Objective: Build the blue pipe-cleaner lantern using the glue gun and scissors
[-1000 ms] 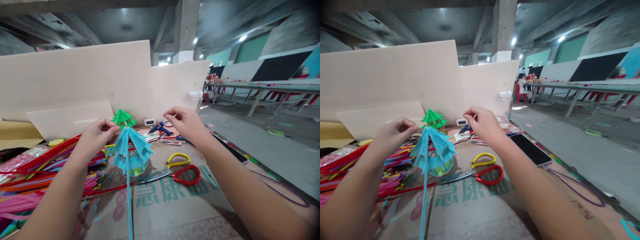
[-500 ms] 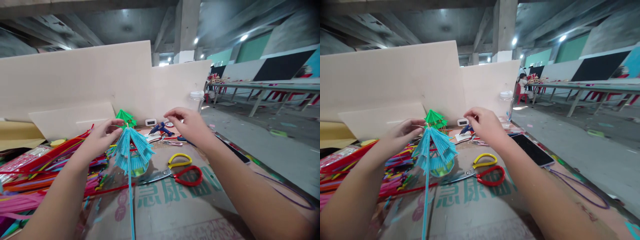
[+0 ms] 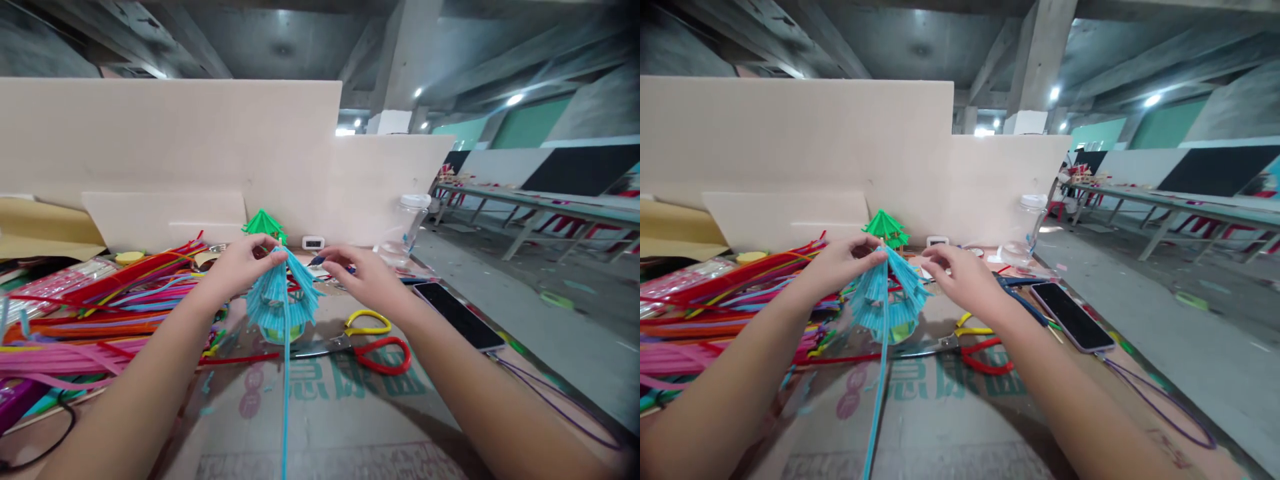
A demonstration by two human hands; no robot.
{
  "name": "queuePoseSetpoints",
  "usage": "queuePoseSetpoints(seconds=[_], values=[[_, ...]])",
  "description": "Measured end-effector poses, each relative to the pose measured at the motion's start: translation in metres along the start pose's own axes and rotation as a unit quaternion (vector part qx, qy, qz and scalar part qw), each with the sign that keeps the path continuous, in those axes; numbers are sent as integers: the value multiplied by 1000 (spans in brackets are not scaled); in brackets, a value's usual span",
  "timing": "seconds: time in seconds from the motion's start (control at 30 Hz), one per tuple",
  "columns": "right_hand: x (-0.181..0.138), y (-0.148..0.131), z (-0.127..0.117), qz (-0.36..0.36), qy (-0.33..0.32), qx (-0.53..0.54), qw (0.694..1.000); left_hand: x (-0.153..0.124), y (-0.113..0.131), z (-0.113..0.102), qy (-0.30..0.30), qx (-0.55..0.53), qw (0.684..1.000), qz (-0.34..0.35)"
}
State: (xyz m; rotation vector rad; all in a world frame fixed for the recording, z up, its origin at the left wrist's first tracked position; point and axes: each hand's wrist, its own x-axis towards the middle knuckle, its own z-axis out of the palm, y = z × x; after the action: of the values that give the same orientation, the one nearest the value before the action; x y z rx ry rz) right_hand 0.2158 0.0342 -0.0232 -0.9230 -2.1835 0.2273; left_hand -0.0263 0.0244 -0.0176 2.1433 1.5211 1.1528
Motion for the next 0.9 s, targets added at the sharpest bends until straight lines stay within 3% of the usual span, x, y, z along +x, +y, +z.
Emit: queuePoseSetpoints(seconds=[0.13,0.3,0.5,0.73,0.9], values=[[-1,3,10,2,-36,-31,999,0,1,-3,30,45,998,22],[0,7,7,7,-50,-36,998,-1,1,-11,46,25,998,26],[-2,0,2,5,-47,-46,998,-3,-4,-35,85,11,996,-8],[-2,7,19,12,-80,-17,997,-4,-28,-49,0,28,999,-23],[-2,20,29,115,-161,19,980,2,-40,-39,-121,-55,988,-73]])
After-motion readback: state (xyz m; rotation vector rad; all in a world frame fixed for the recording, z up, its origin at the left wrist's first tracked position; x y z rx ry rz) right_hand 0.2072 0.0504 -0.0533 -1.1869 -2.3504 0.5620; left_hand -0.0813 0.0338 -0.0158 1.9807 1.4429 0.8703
